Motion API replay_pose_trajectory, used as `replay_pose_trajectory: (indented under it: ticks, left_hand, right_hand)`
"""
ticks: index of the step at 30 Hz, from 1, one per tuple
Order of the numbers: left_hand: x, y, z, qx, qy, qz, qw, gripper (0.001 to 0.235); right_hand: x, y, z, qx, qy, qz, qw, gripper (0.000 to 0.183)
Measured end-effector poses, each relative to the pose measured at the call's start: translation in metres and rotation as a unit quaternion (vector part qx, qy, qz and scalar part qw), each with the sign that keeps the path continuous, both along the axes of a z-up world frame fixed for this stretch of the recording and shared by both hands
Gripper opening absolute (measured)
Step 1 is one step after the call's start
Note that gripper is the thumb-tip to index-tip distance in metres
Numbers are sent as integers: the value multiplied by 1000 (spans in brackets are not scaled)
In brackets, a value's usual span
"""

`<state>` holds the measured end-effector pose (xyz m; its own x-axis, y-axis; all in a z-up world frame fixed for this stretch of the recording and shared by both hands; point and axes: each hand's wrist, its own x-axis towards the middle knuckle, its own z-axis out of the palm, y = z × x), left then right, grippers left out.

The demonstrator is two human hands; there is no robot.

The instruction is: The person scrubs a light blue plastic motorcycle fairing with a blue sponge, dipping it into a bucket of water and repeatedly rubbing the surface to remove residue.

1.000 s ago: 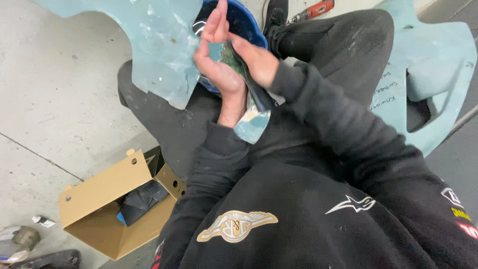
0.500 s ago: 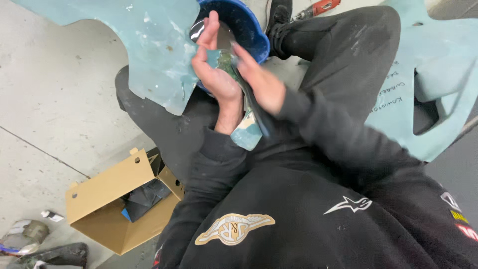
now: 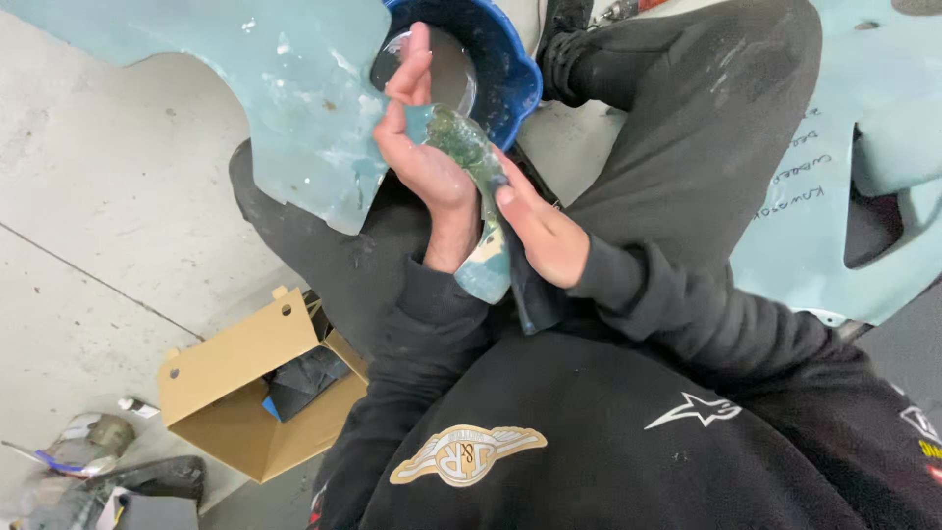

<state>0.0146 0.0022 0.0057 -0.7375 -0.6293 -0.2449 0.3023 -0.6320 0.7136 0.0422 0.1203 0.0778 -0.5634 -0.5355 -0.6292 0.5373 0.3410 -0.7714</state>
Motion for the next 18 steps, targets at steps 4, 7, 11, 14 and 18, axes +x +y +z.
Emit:
replay_pose_trajectory:
  ticks: [4, 7, 11, 14, 18]
  left_hand:
    - [-8, 5, 2, 17, -28, -7, 999, 50]
    - [-10, 6, -5, 32, -29, 4, 999, 43]
    - [-13, 14, -17, 167, 12, 53, 985, 41]
    - [-7, 14, -18, 132, 31, 48, 990, 43]
    - [-11, 19, -21, 104, -14, 37, 994, 42]
  right_hand:
    - [-39, -5, -77, 51, 131, 26, 990, 65]
    - [-62, -16, -120, 49, 156, 6, 987, 64]
    - [-12, 7, -36, 94, 205, 60, 972, 65]
    - [-5, 11, -30, 104, 215, 87, 967, 65]
    - [-67, -12, -112, 143, 268, 71, 950, 60]
